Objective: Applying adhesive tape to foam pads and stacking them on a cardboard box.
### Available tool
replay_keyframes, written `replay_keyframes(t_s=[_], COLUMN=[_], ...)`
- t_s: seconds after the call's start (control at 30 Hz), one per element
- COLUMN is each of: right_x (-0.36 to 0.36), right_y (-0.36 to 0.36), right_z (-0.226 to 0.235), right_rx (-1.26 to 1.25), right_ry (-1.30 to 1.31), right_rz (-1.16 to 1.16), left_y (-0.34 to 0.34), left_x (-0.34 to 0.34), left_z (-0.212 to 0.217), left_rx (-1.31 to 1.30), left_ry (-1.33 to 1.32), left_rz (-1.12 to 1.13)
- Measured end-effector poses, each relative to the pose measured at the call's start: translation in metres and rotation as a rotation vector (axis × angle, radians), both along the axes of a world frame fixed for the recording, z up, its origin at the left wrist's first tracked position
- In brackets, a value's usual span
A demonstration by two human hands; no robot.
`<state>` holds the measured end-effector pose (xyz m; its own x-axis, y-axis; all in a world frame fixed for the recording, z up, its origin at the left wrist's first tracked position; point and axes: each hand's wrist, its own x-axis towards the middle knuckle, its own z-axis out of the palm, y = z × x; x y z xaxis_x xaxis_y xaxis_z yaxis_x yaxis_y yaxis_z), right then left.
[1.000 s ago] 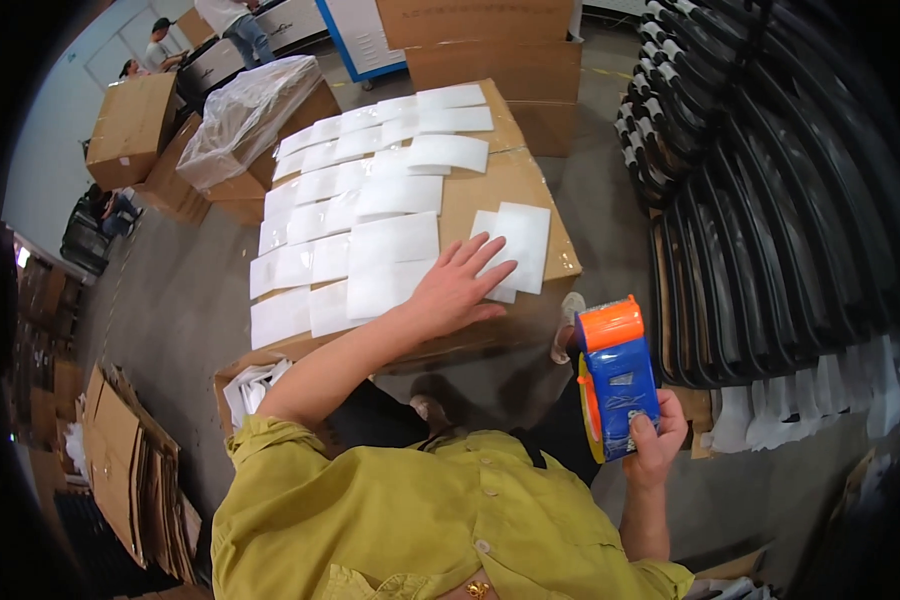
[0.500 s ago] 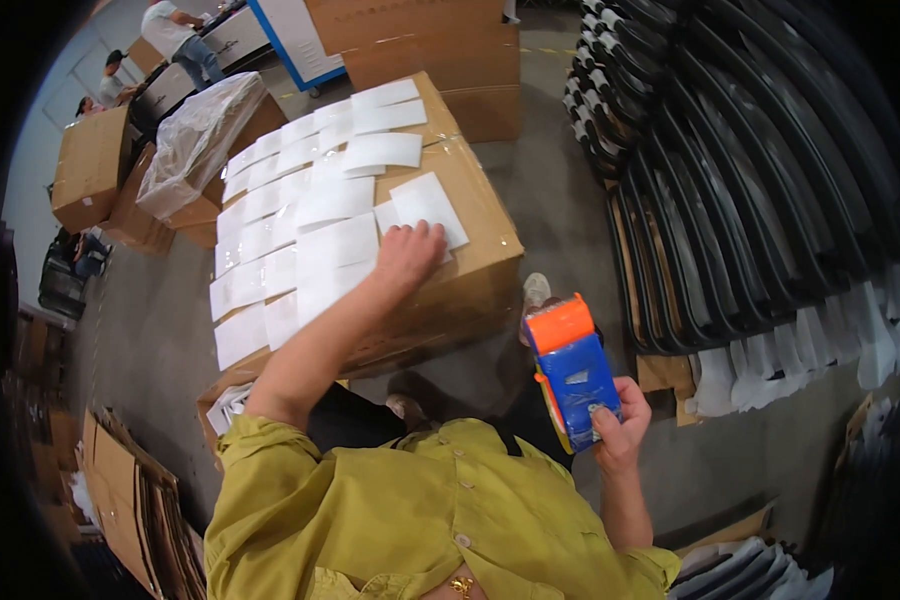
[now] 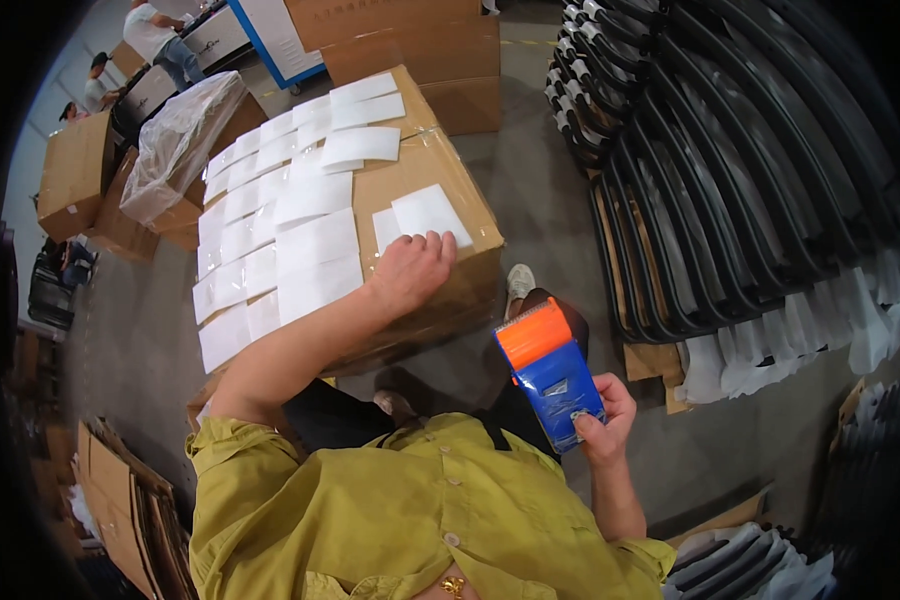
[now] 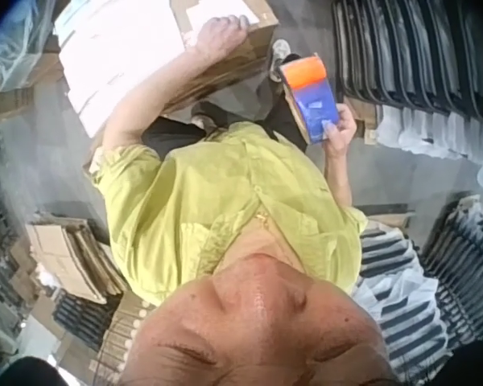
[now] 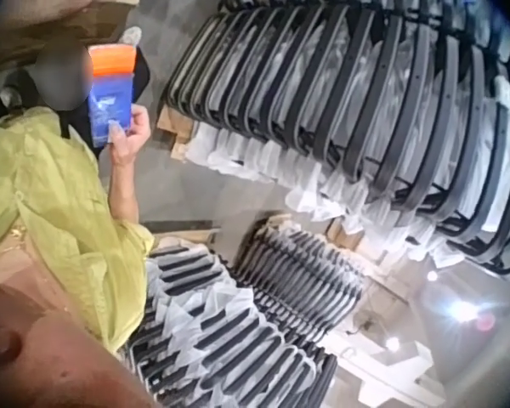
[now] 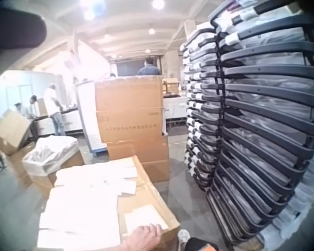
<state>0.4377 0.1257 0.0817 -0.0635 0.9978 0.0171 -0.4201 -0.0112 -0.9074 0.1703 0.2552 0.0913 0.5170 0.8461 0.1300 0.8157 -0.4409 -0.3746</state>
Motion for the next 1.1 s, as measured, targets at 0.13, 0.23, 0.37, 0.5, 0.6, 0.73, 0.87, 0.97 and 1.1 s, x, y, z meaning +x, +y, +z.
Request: replay_keyframes(t_s=[0.13, 0.23, 0.37, 0.5, 0.6, 0.73, 0.87, 0.97, 1.1], right_x=[0.003, 0.002, 0.0, -0.002, -0.003, -0.008, -0.012, -0.018, -0.026], right_y=[-0.001, -0.003, -0.002, -0.003, -0.002, -0.001, -0.002, -0.002, -0.001], right_z=[-0.009, -0.007, -0.003, -0.001, -0.003, -0.003, 0.002, 0.007, 0.017], right_rx=[0.034, 0.043, 0.093, 0.119, 0.146, 0.155, 0.142, 0.106, -0.002], right_ry=[-0.049, -0.043, -0.078, -0.077, -0.084, -0.084, -0.107, -0.115, -0.144], right_rz=[0.033, 0.081, 0.148, 0.207, 0.222, 0.229, 0.259, 0.256, 0.257], left_y=[-0.014, -0.034, -0.046, -0.057, -0.06, -0.063, -0.063, -0.063, -0.051], left_x=[0.014, 0.025, 0.025, 0.022, 0.017, 0.013, 0.005, 0.007, 0.003], left_z=[0.014, 0.039, 0.04, 0.042, 0.043, 0.05, 0.057, 0.051, 0.041], left_rx=[0.087, -1.059, -1.787, -1.796, -1.726, -1.649, -1.695, -1.314, -0.987], left_ry=[-0.442, -1.694, -1.928, -2.021, -2.016, -2.041, -2.073, -1.813, -1.716], left_rz=[-0.163, 0.175, 0.255, 0.175, 0.176, 0.31, 0.301, 0.269, 0.267])
